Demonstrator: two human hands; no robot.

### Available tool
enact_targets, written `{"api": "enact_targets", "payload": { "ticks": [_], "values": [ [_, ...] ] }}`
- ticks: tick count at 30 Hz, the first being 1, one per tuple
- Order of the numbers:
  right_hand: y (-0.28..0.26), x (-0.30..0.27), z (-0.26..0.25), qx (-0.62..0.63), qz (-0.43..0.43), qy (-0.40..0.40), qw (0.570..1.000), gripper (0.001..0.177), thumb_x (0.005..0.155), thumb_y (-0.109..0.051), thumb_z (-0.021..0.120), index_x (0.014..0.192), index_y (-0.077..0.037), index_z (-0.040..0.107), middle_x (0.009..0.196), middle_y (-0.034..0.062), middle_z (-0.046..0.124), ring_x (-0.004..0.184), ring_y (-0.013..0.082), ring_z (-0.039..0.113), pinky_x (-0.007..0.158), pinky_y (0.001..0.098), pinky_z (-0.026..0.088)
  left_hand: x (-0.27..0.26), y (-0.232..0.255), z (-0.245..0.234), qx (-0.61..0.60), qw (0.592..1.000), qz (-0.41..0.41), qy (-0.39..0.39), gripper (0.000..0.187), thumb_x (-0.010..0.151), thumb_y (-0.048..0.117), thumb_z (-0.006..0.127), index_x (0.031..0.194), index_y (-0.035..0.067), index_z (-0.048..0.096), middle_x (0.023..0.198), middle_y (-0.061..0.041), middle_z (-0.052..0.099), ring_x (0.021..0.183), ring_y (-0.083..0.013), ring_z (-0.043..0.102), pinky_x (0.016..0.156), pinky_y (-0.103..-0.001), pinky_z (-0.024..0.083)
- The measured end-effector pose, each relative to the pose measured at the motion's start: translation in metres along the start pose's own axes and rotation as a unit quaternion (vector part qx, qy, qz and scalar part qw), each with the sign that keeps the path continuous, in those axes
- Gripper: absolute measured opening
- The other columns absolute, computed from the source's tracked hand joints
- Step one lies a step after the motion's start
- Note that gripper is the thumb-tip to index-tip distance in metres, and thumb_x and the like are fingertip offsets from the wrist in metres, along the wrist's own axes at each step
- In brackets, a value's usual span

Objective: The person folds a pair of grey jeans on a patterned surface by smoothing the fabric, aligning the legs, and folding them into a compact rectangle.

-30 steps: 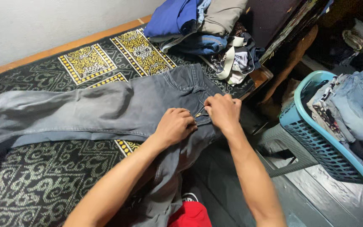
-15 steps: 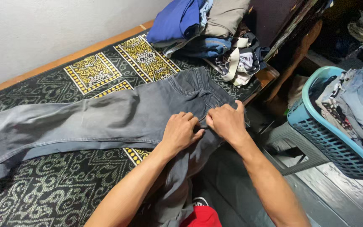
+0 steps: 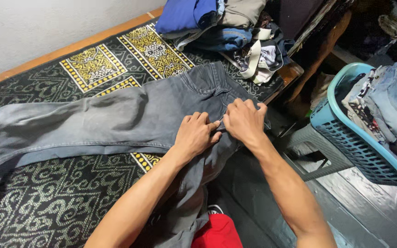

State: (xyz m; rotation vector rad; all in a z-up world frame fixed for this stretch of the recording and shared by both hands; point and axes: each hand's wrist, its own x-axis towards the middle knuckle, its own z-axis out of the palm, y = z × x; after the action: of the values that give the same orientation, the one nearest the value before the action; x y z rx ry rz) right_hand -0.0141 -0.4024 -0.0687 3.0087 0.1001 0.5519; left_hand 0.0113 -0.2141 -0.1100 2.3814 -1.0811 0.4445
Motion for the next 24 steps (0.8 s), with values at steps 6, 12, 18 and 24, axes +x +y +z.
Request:
{"api": "enact_targets", "payload": {
  "ticks": [6,12,18,24],
  "values": [
    [0.007,-0.006,0.001,0.048,0.028,-0.014,0.998,0.021,0.09,-0.038,0.074,0.089,-0.017,0.075,0.096,0.0003,0.068,0.096,0.0255,0.066,0.094,0.0578,0.042,-0.002,0.002,0.0,-0.007,1.0,0.009,0.02,0.033,0.086,0.041,0.073,0.111,0.021,0.079,0.096,-0.002,0.063,0.099,-0.0232,0.06,0.082,-0.041,0.046],
    [0.03,-0.019,-0.014,0.121,0.078,-0.06,0.988,0.03,0.083,-0.047,0.075,0.097,-0.02,0.077,0.102,-0.001,0.071,0.104,0.0289,0.064,0.09,0.0481,0.045,0.0,0.004,-0.005,-0.019,1.0,0.013,0.014,0.027,0.087,0.036,0.073,0.109,0.021,0.079,0.096,-0.002,0.063,0.099,-0.0237,0.06,0.082,-0.042,0.046],
    [0.034,-0.019,-0.016,0.079,0.052,-0.098,0.991,0.03,0.085,-0.047,0.071,0.099,-0.022,0.079,0.105,0.001,0.071,0.111,0.0269,0.063,0.099,0.0524,0.04,0.003,0.01,-0.015,-0.007,1.0,0.014,0.014,0.04,0.088,0.034,0.069,0.126,0.024,0.075,0.097,-0.007,0.061,0.095,-0.0271,0.058,0.08,-0.043,0.046],
    [0.058,-0.018,-0.024,0.158,-0.026,-0.094,0.983,0.039,0.079,-0.039,0.076,0.11,-0.016,0.073,0.11,0.0069,0.07,0.107,0.0312,0.063,0.093,0.0465,0.047,0.005,0.011,-0.011,0.013,1.0,-0.005,-0.027,0.041,0.089,0.037,0.066,0.128,0.026,0.071,0.103,-0.007,0.061,0.101,-0.0279,0.056,0.084,-0.045,0.044]
  ]
}}
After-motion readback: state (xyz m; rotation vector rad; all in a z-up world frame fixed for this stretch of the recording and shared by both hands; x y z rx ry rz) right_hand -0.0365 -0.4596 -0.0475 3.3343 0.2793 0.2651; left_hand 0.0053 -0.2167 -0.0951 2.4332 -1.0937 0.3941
